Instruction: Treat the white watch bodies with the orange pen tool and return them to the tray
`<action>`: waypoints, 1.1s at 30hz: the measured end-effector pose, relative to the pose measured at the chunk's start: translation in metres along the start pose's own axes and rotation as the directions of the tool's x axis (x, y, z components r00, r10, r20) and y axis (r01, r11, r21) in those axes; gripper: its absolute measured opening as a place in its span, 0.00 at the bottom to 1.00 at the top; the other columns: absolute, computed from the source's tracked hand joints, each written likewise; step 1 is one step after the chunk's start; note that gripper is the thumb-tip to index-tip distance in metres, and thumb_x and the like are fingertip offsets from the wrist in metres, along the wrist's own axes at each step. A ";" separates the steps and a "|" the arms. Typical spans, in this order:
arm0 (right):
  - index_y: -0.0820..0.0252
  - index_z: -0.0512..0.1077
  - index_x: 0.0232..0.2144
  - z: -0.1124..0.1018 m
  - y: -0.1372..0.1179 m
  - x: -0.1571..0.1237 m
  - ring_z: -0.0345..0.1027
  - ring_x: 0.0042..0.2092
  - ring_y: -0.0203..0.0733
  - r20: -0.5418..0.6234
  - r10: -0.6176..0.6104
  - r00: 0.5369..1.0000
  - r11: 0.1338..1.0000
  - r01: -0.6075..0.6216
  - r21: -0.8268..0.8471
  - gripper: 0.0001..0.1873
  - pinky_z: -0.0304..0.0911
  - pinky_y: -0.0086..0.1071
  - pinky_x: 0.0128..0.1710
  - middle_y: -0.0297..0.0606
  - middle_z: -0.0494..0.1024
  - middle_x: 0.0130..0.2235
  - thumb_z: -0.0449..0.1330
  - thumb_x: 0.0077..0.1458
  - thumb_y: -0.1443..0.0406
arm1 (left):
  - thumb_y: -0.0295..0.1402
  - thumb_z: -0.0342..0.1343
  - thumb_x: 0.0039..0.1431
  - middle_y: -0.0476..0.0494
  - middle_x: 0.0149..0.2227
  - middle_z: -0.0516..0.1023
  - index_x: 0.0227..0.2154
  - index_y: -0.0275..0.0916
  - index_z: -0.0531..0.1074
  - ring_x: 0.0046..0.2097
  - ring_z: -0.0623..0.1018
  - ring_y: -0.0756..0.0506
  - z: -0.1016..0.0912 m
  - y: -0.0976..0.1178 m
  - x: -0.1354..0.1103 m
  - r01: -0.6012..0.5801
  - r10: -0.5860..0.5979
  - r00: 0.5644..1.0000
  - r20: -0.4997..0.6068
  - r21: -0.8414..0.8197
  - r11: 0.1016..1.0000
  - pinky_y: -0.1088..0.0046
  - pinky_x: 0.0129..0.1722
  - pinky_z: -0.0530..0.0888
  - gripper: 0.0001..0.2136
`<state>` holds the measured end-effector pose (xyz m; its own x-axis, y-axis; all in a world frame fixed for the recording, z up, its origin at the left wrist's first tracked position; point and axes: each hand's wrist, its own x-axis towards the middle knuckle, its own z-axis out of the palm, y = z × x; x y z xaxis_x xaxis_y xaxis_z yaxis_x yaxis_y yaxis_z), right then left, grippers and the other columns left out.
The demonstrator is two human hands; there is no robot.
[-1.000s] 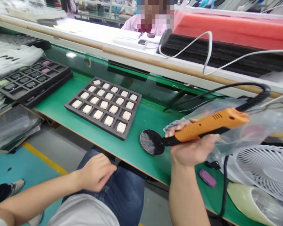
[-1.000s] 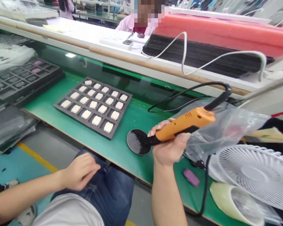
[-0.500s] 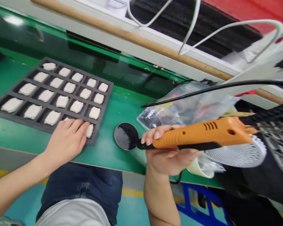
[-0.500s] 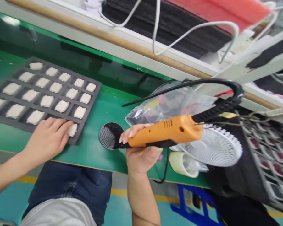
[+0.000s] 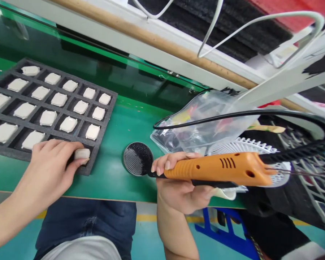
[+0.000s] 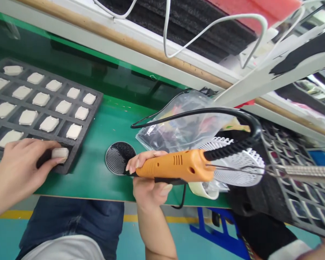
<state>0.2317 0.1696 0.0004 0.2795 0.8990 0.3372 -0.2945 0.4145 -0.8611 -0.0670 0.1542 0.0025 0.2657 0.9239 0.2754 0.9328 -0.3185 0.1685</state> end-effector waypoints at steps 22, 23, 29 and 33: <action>0.46 0.70 0.47 -0.016 -0.008 0.002 0.64 0.25 0.38 -0.147 -0.093 0.985 0.996 0.089 -0.031 0.25 0.66 0.37 0.25 0.28 0.70 0.31 0.55 0.60 0.39 | 0.47 0.51 0.75 0.36 0.75 0.61 0.69 0.34 0.66 0.76 0.60 0.32 0.085 0.140 0.034 -0.317 0.332 0.943 0.031 -0.226 0.921 0.43 0.76 0.56 0.28; 0.46 0.70 0.47 -0.017 -0.009 0.002 0.65 0.25 0.38 -0.150 -0.094 0.984 0.995 0.092 -0.024 0.25 0.66 0.37 0.25 0.28 0.70 0.31 0.55 0.60 0.39 | 0.50 0.50 0.75 0.36 0.75 0.62 0.69 0.34 0.66 0.76 0.61 0.32 0.091 0.144 0.038 -0.320 0.336 0.941 0.038 -0.225 0.920 0.43 0.76 0.56 0.30; 0.47 0.71 0.46 -0.022 -0.014 0.003 0.64 0.24 0.38 -0.162 -0.112 0.980 0.993 0.116 0.013 0.24 0.65 0.37 0.24 0.27 0.71 0.29 0.57 0.59 0.40 | 0.51 0.47 0.76 0.36 0.75 0.61 0.70 0.33 0.64 0.76 0.61 0.33 0.097 0.148 0.040 -0.339 0.349 0.937 0.029 -0.179 0.924 0.41 0.75 0.56 0.31; 0.47 0.72 0.46 -0.026 -0.017 0.004 0.64 0.24 0.38 -0.172 -0.115 0.978 0.992 0.121 0.027 0.24 0.65 0.37 0.24 0.28 0.71 0.30 0.56 0.60 0.40 | 0.40 0.52 0.75 0.33 0.73 0.64 0.67 0.33 0.68 0.74 0.62 0.33 0.080 0.138 0.024 -0.335 0.337 0.941 -0.017 -0.154 0.929 0.43 0.73 0.60 0.24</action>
<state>0.2619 0.1627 0.0062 0.4645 0.8078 0.3630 -0.2834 0.5239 -0.8033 0.0876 0.1493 -0.0432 0.5604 0.7588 0.3320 0.7403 -0.6386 0.2101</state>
